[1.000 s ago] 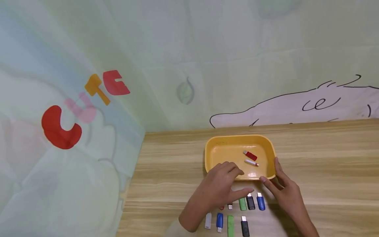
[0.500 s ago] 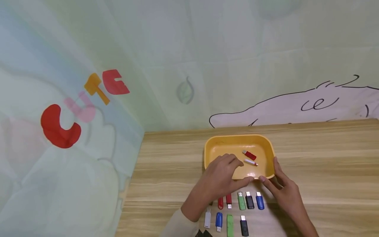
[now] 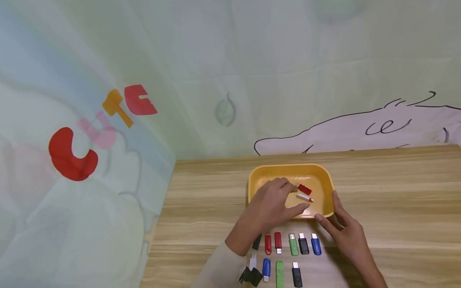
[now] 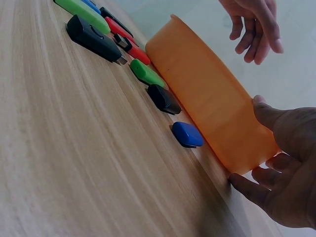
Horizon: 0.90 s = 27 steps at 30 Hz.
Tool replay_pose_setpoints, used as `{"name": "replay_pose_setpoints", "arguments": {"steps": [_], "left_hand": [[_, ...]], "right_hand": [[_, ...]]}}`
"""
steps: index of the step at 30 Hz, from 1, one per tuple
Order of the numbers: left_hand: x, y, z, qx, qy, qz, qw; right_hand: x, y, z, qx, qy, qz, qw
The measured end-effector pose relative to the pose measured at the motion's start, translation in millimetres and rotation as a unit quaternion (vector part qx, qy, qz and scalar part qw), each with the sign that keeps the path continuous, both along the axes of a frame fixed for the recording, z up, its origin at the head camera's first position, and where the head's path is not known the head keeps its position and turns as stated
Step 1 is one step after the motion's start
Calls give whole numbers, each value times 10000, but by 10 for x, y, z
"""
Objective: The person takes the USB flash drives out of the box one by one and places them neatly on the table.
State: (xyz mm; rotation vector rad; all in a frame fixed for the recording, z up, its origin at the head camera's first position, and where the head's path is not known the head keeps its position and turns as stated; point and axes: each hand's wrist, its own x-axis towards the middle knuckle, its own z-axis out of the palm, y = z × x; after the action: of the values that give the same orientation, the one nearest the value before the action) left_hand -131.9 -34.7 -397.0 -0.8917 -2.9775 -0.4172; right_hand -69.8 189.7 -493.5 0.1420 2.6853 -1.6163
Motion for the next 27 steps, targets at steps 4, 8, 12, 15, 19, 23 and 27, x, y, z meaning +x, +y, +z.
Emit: {"name": "replay_pose_setpoints", "arguments": {"steps": [4, 8, 12, 15, 19, 23, 27], "left_hand": [[-39, 30, -20, 102, -31, 63, 9999], [-63, 57, -36, 173, -136, 141, 9997], [-93, 78, -50, 145, -204, 256, 9994], [-114, 96, -56, 130, -214, 299, 9992], [-146, 129, -62, 84, -205, 312, 9993], [-183, 158, -68, -22, -165, 307, 9994], [-221, 176, -81, -91, -112, 294, 9995]], "right_hand": [[0, 0, -10, -29, 64, 11, 10000], [6, 1, -10, -19, 52, 0, 10000], [8, -3, -5, 38, -22, -6, 10000], [0, -10, 1, 62, -85, -17, 9999], [-11, -24, 14, 93, -181, -31, 9998], [-7, -29, 16, 81, -131, -31, 9999], [-7, -28, 12, 37, -9, -30, 10000]]}}
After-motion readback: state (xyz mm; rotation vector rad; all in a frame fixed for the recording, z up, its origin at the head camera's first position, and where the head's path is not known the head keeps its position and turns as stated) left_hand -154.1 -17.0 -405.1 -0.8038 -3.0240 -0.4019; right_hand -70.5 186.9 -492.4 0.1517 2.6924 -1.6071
